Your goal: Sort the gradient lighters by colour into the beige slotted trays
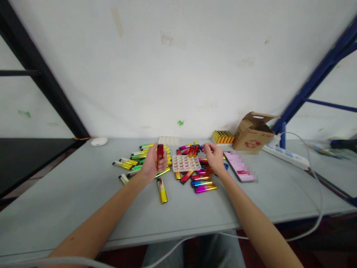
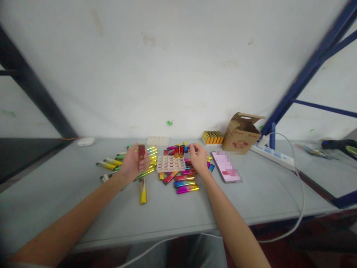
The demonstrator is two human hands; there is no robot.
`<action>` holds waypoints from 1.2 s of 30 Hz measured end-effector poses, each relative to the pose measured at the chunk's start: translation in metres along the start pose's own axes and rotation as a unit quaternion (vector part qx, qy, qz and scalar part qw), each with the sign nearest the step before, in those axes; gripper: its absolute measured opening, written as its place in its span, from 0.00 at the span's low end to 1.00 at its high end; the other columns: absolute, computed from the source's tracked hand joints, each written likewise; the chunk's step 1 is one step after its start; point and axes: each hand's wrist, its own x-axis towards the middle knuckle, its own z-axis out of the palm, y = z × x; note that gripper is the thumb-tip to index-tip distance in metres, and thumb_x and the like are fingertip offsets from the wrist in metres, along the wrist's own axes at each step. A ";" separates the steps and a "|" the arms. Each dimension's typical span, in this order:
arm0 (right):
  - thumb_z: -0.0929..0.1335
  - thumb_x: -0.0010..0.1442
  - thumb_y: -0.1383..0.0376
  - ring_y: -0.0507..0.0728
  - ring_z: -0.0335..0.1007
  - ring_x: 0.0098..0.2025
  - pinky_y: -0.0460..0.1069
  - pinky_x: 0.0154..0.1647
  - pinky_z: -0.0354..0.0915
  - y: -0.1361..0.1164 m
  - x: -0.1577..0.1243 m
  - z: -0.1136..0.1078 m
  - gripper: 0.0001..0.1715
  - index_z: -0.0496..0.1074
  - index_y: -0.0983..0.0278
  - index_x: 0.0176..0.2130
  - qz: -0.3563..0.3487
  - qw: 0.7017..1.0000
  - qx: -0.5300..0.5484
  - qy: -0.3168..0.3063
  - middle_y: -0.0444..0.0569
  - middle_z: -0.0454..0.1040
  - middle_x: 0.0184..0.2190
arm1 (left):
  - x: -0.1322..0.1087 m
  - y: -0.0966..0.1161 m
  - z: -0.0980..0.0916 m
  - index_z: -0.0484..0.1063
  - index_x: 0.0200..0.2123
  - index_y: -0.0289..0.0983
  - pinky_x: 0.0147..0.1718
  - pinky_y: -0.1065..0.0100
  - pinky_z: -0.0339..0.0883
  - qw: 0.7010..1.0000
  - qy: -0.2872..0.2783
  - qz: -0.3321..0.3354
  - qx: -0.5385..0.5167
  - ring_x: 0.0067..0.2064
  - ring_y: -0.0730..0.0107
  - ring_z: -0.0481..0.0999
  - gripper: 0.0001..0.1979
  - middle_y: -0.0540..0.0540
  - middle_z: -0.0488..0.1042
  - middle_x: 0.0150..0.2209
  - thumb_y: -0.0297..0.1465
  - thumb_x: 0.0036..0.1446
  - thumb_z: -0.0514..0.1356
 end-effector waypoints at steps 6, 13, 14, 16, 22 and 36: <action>0.61 0.62 0.55 0.56 0.70 0.29 0.50 0.34 0.64 0.002 -0.001 0.001 0.19 0.75 0.65 0.33 -0.016 0.999 -0.027 -0.014 0.48 0.76 0.26 | -0.001 -0.001 0.003 0.60 0.19 0.37 0.12 0.77 0.50 1.000 0.014 0.001 0.009 0.13 0.79 0.52 0.27 0.55 0.53 0.13 0.51 0.61 0.46; 0.61 0.63 0.56 0.57 0.71 0.30 0.51 0.36 0.64 0.001 -0.002 0.001 0.20 0.75 0.65 0.33 -0.028 0.999 -0.039 -0.023 0.49 0.76 0.27 | 0.001 0.000 0.003 0.61 0.20 0.36 0.14 0.76 0.52 1.000 0.019 -0.007 -0.003 0.15 0.77 0.54 0.23 0.54 0.54 0.15 0.43 0.63 0.44; 0.61 0.63 0.56 0.57 0.71 0.30 0.51 0.36 0.64 0.001 -0.002 0.001 0.20 0.75 0.65 0.33 -0.029 0.998 -0.041 -0.023 0.49 0.77 0.27 | 0.001 0.000 0.003 0.61 0.20 0.36 0.14 0.76 0.53 1.000 0.019 -0.008 -0.005 0.16 0.77 0.55 0.23 0.54 0.54 0.16 0.42 0.62 0.44; 0.61 0.63 0.56 0.57 0.71 0.30 0.51 0.36 0.64 0.000 -0.002 0.001 0.20 0.75 0.65 0.33 -0.031 0.998 -0.044 -0.022 0.49 0.77 0.28 | 0.000 0.000 0.004 0.61 0.20 0.36 0.15 0.76 0.53 1.000 0.017 -0.008 -0.007 0.16 0.77 0.55 0.22 0.54 0.54 0.17 0.41 0.62 0.44; 0.61 0.63 0.56 0.57 0.71 0.30 0.51 0.36 0.64 -0.001 -0.002 0.001 0.20 0.75 0.65 0.34 -0.032 0.999 -0.039 -0.019 0.50 0.77 0.28 | -0.001 0.004 0.007 0.58 0.18 0.37 0.14 0.76 0.51 0.999 0.043 0.020 -0.007 0.16 0.78 0.53 0.21 0.54 0.51 0.17 0.38 0.61 0.42; 0.61 0.63 0.56 0.57 0.70 0.30 0.51 0.35 0.63 -0.005 -0.003 0.001 0.21 0.75 0.66 0.33 -0.039 0.999 -0.036 -0.013 0.49 0.76 0.27 | 0.002 0.000 0.009 0.58 0.19 0.37 0.13 0.78 0.49 0.996 0.074 0.038 0.027 0.16 0.78 0.51 0.17 0.55 0.50 0.16 0.34 0.58 0.43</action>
